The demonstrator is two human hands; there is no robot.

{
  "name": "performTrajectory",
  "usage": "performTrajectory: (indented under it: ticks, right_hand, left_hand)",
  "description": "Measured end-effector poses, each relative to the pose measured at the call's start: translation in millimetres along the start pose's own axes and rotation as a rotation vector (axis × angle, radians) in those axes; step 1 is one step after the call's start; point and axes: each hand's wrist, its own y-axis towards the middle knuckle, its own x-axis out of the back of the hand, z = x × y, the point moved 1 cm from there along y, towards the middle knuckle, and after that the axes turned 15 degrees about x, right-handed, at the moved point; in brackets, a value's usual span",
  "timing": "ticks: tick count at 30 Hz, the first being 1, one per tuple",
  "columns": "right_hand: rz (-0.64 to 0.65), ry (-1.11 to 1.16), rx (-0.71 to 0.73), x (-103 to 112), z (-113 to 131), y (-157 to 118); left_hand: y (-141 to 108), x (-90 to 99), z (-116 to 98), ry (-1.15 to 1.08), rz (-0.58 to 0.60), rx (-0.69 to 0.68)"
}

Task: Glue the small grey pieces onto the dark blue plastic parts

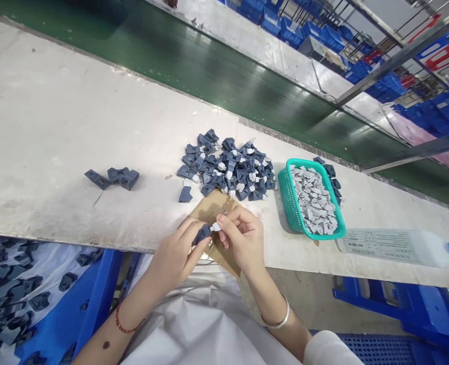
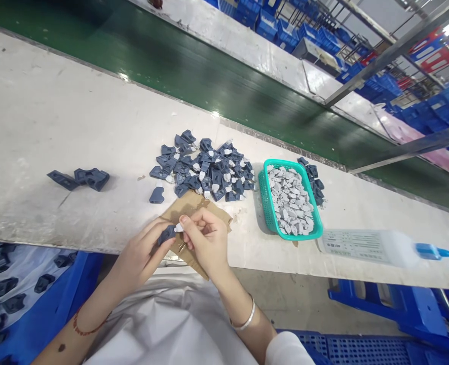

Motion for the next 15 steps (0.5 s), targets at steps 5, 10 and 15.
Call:
performTrajectory:
  ticks: [5,10,15]
  right_hand:
    - [0.015,-0.029,0.014,-3.6,1.8,-0.2]
    - [0.016,-0.050,0.032,-5.6,-0.6,-5.4]
    - [0.062,-0.088,0.040,-7.5,-4.8,-11.2]
  left_hand:
    - [-0.2,-1.2,1.7,0.023,-0.017,-0.020]
    - [0.7,-1.4,1.2,0.026,-0.043,-0.044]
    - [0.9,-0.8,1.0,0.031,-0.053,-0.051]
